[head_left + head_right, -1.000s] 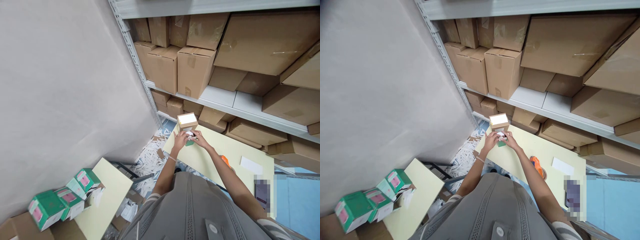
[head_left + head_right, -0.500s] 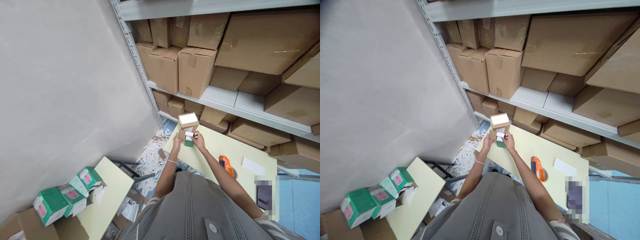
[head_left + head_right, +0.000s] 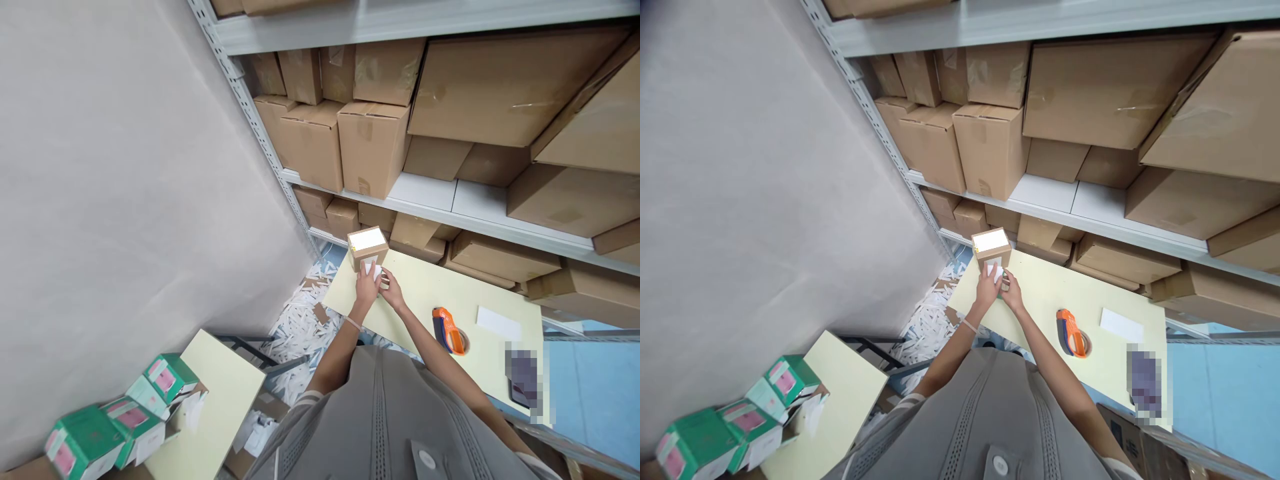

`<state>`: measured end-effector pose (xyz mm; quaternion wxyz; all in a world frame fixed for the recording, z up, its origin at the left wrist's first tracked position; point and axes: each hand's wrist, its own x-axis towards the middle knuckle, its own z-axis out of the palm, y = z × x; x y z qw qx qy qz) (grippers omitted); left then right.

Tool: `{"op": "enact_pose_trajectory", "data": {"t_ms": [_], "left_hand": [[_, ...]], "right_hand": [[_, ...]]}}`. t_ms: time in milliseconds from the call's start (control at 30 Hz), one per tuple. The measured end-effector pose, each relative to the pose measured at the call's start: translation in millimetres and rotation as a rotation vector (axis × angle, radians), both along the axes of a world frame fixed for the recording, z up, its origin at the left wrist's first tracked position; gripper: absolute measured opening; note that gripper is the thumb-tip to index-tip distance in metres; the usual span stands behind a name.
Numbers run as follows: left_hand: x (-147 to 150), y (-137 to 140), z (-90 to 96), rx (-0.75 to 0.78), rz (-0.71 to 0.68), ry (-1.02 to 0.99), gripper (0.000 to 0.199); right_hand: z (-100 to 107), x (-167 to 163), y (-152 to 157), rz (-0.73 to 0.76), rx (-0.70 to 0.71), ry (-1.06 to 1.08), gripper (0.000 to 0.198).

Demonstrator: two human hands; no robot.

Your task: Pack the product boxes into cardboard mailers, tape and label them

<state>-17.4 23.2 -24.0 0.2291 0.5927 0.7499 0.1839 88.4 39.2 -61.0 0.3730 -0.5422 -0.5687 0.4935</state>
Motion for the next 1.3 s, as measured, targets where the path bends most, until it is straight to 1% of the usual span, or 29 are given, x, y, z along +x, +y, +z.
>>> {"op": "enact_pose_trajectory", "data": {"t_ms": [100, 167, 433, 600, 800, 967, 1067, 1200, 1300], "left_hand": [[2.4, -0.1, 0.1, -0.003, -0.014, 0.039, 0.058], [3.6, -1.0, -0.2, 0.006, -0.023, 0.057, 0.057], [7.2, -3.6, 2.1, -0.002, -0.021, 0.085, 0.056], [5.8, -3.2, 5.7, -0.010, -0.024, 0.087, 0.056], [6.6, -5.6, 6.1, -0.010, -0.025, 0.123, 0.055], [13.2, -7.4, 5.1, -0.011, -0.038, 0.109, 0.055], [16.3, -7.0, 5.5, -0.013, -0.043, 0.126, 0.056], [18.9, -5.9, 4.4, 0.008, -0.055, 0.203, 0.054], [22.5, -4.7, 0.3, 0.022, -0.037, 0.286, 0.053]], "right_hand": [[-5.1, 2.6, -3.0, 0.003, -0.051, 0.036, 0.086], [-7.3, 3.4, -3.9, 0.002, -0.061, 0.035, 0.088], [-2.9, 3.9, -3.0, 0.000, -0.018, -0.088, 0.074], [0.0, 2.7, -3.8, 0.012, -0.004, -0.120, 0.073], [-1.8, 2.4, -4.2, 0.026, 0.016, -0.150, 0.069], [-7.5, 9.0, -5.0, 0.017, 0.030, -0.192, 0.070], [-13.1, 13.7, -5.4, 0.014, 0.032, -0.180, 0.070], [-21.8, 17.3, -3.4, 0.030, 0.030, -0.130, 0.072], [-28.1, 18.4, -1.7, 0.034, 0.048, -0.108, 0.071]]}}
